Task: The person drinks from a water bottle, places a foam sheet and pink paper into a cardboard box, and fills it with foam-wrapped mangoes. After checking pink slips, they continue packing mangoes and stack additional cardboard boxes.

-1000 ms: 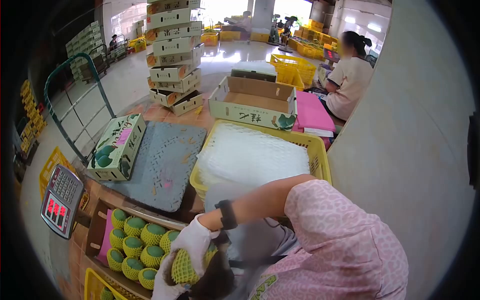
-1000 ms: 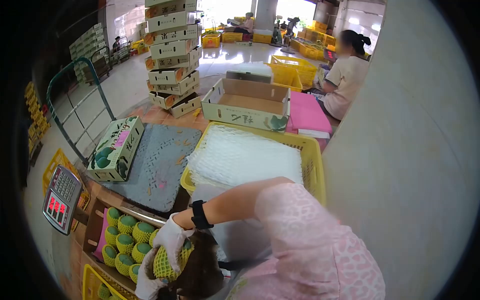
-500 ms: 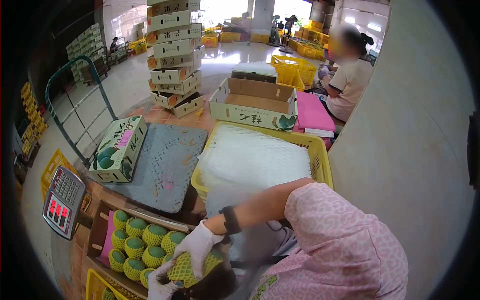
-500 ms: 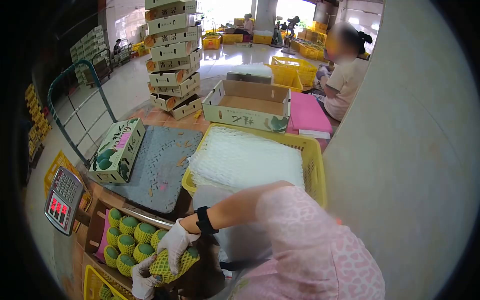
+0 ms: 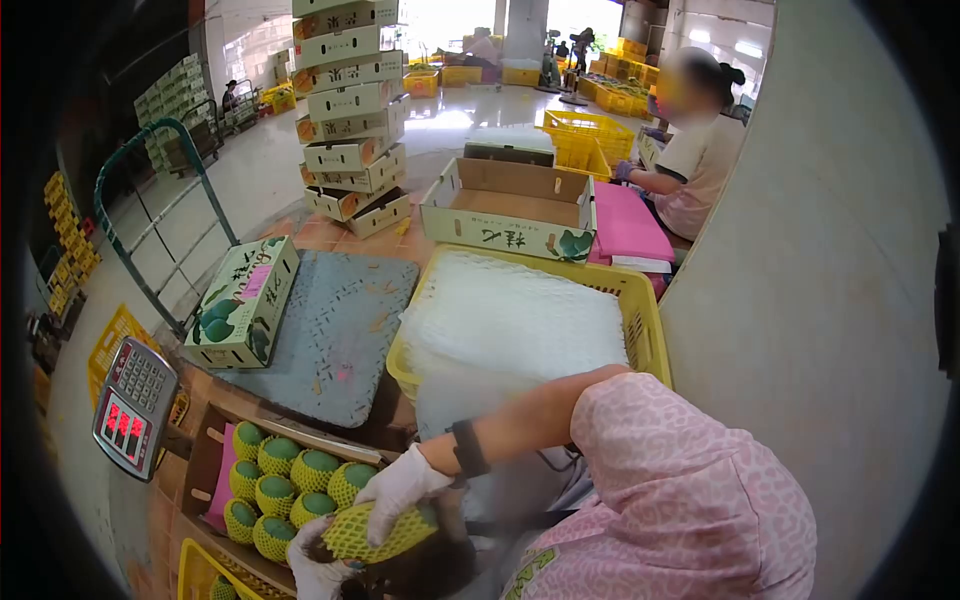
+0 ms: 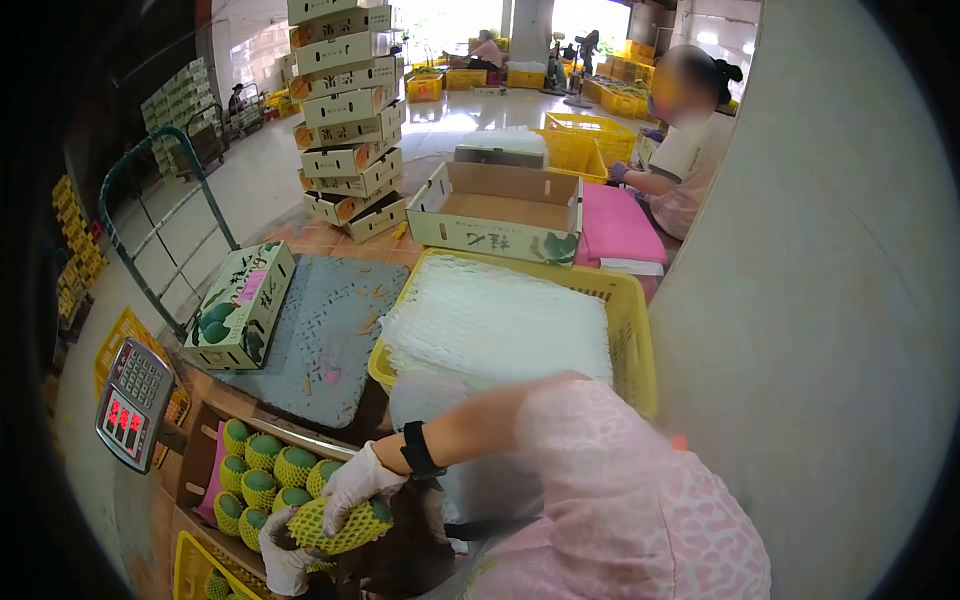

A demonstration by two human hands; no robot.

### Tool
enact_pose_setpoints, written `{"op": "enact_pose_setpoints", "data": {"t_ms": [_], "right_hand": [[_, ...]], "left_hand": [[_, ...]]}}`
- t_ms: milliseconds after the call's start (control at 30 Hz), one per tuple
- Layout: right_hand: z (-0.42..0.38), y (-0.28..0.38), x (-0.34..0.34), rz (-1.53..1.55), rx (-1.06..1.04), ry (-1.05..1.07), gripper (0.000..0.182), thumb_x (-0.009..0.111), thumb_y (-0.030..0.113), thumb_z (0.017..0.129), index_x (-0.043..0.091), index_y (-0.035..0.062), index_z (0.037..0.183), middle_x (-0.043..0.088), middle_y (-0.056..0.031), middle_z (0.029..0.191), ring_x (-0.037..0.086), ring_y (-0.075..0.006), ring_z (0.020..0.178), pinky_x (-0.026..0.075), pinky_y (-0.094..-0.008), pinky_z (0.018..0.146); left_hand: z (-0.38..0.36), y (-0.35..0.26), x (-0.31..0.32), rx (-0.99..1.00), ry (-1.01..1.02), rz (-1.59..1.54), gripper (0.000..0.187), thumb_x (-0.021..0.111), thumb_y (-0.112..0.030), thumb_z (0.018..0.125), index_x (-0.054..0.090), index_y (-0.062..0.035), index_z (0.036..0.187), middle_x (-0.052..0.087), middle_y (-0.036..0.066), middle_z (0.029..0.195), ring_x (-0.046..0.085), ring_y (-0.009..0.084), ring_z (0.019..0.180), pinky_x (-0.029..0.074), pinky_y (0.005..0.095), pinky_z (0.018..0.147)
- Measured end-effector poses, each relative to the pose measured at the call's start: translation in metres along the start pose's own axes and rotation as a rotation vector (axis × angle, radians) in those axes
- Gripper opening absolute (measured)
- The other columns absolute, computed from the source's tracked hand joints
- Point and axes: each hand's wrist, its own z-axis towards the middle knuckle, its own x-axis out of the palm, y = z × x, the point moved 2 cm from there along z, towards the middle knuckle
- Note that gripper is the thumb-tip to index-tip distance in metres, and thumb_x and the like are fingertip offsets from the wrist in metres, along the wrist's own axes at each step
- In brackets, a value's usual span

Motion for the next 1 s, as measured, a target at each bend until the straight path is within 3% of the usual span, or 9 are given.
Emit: {"op": "enact_pose_setpoints", "data": {"t_ms": [367,433,567,700,767,800,833,900,1000], "right_hand": [[0.01,-0.018,0.003,0.087,-0.072,0.082,0.044,0.067,0.012,0.074,0.047,0.0036,0.112,0.059,-0.0048,0.096,0.057,-0.0128,0.086,0.048,-0.0282,0.074],[0.014,-0.024,0.003,0.108,-0.094,0.097,0.044,0.067,0.012,0.074,0.047,0.0035,0.112,0.06,-0.0049,0.096,0.057,-0.0129,0.086,0.048,-0.028,0.074],[0.012,-0.029,0.007,0.2,-0.066,0.072,0.042,0.064,0.016,0.076,0.048,0.0083,0.114,0.059,-0.0049,0.096,0.058,-0.0141,0.083,0.049,-0.0271,0.07],[-0.003,-0.032,0.002,0.274,-0.163,-0.031,0.032,0.061,0.025,0.077,0.053,0.0126,0.105,0.06,-0.0071,0.087,0.059,-0.0188,0.072,0.051,-0.0349,0.063],[-0.018,-0.026,0.001,0.326,-0.189,-0.028,0.029,0.06,0.028,0.078,0.055,0.0129,0.102,0.06,-0.0079,0.084,0.06,-0.0202,0.069,0.052,-0.0371,0.062],[-0.023,-0.024,-0.001,0.369,-0.203,-0.051,0.03,0.06,0.03,0.078,0.055,0.012,0.102,0.06,-0.008,0.084,0.06,-0.0203,0.069,0.052,-0.0366,0.062],[-0.029,-0.023,-0.003,0.414,-0.214,-0.073,0.032,0.06,0.031,0.079,0.054,0.0111,0.102,0.06,-0.0082,0.085,0.06,-0.0204,0.069,0.052,-0.036,0.062],[-0.036,-0.023,-0.015,0.427,-0.232,-0.033,0.036,0.061,0.033,0.078,0.054,0.0085,0.103,0.061,-0.0081,0.085,0.06,-0.0208,0.071,0.051,-0.037,0.065],[-0.058,-0.026,-0.025,0.597,-0.322,-0.126,0.047,0.063,0.033,0.078,0.05,0.0068,0.114,0.061,-0.0114,0.094,0.06,-0.0243,0.085,0.051,-0.038,0.073]], "left_hand": [[-0.006,-0.007,-0.005,0.01,0.034,0.331,0.046,0.067,-0.002,0.063,0.054,0.0005,0.106,0.057,0.008,0.1,0.053,0.0178,0.091,0.045,0.0298,0.079],[-0.006,-0.007,-0.003,-0.157,0.09,0.243,0.049,0.064,-0.004,0.069,0.049,0.0005,0.115,0.054,0.011,0.111,0.051,0.0206,0.1,0.043,0.0315,0.083],[-0.004,-0.023,0.006,-0.017,0.082,0.184,0.051,0.058,-0.013,0.078,0.04,-0.0006,0.125,0.046,0.015,0.123,0.047,0.0238,0.109,0.041,0.0326,0.087],[-0.004,-0.013,-0.006,-0.127,-0.251,0.071,0.047,0.044,-0.028,0.089,0.037,-0.0016,0.128,0.043,0.016,0.126,0.046,0.025,0.11,0.04,0.0316,0.088],[-0.007,-0.006,-0.013,-0.232,-0.301,0.484,0.045,0.046,-0.026,0.088,0.04,-0.0008,0.125,0.047,0.015,0.121,0.047,0.0247,0.106,0.04,0.0328,0.088],[-0.01,-0.011,0.001,-0.168,-0.178,0.467,0.043,0.05,-0.024,0.086,0.044,-0.0006,0.121,0.051,0.016,0.116,0.049,0.0243,0.102,0.039,0.0338,0.088],[-0.003,0.003,-0.009,-0.248,0.001,0.878,0.044,0.053,-0.023,0.085,0.044,-0.0017,0.122,0.051,0.018,0.115,0.049,0.0235,0.102,0.039,0.0332,0.088],[-0.001,-0.012,0.031,-0.072,0.006,1.111,0.051,0.075,-0.023,0.063,0.053,-0.0035,0.104,0.054,0.015,0.093,0.056,0.0289,0.085,0.046,0.0369,0.073],[0.001,-0.014,0.051,-0.002,-0.024,1.284,0.043,0.068,-0.027,0.066,0.056,-0.0076,0.102,0.054,0.018,0.092,0.054,0.0337,0.082,0.045,0.04,0.07]]}}
